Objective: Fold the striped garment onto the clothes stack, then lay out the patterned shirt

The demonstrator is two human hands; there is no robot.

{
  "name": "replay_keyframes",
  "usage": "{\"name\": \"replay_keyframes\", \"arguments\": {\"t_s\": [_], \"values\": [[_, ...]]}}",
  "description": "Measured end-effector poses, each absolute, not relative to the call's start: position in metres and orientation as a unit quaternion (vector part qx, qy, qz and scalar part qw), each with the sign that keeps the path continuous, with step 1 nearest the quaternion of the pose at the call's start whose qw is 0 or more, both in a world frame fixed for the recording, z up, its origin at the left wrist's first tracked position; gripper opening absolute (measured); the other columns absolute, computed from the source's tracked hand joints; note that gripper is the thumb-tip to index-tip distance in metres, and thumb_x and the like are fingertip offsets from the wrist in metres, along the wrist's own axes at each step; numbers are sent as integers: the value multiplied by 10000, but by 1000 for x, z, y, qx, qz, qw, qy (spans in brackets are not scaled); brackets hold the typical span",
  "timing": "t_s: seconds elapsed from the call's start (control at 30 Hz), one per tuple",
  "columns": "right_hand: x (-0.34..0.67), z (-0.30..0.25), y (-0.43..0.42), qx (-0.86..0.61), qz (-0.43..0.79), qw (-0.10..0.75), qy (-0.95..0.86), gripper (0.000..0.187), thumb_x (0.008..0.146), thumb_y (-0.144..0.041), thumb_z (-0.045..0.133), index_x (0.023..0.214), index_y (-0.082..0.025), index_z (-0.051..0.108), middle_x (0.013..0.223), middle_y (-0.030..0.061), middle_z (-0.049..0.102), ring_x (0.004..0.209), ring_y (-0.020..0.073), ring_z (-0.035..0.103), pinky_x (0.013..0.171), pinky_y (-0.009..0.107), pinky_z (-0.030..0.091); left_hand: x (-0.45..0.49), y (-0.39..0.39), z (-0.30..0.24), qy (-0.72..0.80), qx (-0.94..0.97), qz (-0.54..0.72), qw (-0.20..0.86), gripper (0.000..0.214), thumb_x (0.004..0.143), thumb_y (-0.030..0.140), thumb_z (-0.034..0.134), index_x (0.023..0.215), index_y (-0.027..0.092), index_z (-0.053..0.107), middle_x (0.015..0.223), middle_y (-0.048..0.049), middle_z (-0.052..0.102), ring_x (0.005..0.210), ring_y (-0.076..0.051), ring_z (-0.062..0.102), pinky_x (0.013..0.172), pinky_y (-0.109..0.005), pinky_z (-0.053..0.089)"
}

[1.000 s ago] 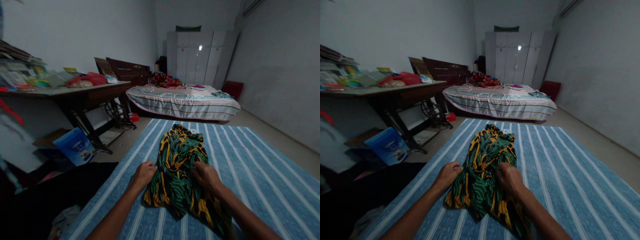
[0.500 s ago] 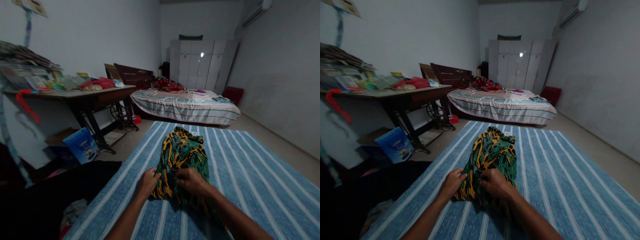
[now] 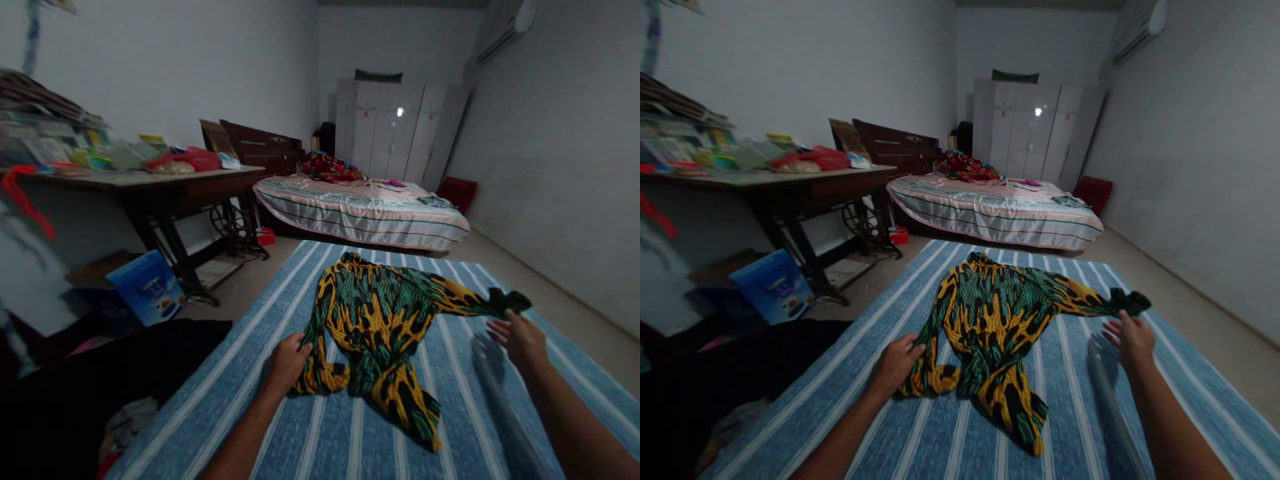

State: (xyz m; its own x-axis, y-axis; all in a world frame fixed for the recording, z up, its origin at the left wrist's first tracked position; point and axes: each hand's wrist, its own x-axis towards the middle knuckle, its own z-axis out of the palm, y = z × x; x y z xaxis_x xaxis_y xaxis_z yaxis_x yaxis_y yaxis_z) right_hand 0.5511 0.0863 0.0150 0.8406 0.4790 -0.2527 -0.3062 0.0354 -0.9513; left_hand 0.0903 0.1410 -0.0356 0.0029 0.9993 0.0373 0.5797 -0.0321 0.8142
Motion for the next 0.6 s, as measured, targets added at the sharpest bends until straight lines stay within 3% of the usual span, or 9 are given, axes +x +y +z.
{"name": "replay_keyframes", "arguments": {"t_s": [0.13, 0.3, 0.47, 0.6], "values": [[508, -29, 64, -679, 340, 619, -203, 295, 597, -267, 677, 851, -159, 574, 588, 23, 628, 478, 172, 601, 438, 254, 454, 91, 139, -31, 632, 640, 324, 292, 126, 732, 248, 535, 813, 214, 626, 884, -25, 726, 898, -197, 670, 790, -244, 483], [445, -43, 53, -648, 314, 484, -497, 417, 713, -449, 577, 986, -141, 643, 614, 9, 627, 537, 166, 577, 527, 275, 447, 91, 137, -25, 617, 635, 338, 320, 130, 711, 281, 535, 775, 213, 626, 796, -12, 720, 812, -201, 672, 704, -250, 490], [395, -24, 46, -652, 175, 262, -690, 446, 834, -276, 435, 1248, -195, 580, 738, 46, 695, 680, 211, 638, 633, 296, 434, 93, 138, -22, 601, 602, 379, 365, 119, 632, 280, 568, 698, 201, 629, 716, -14, 703, 731, -213, 664, 653, -269, 486], [379, -13, 50, -684, 107, 132, -709, 480, 807, -125, 399, 1222, -238, 613, 897, 100, 729, 828, 253, 676, 706, 316, 452, 95, 138, -18, 611, 581, 378, 383, 95, 610, 260, 565, 626, 186, 622, 608, 2, 663, 633, -197, 643, 580, -259, 471]]}}
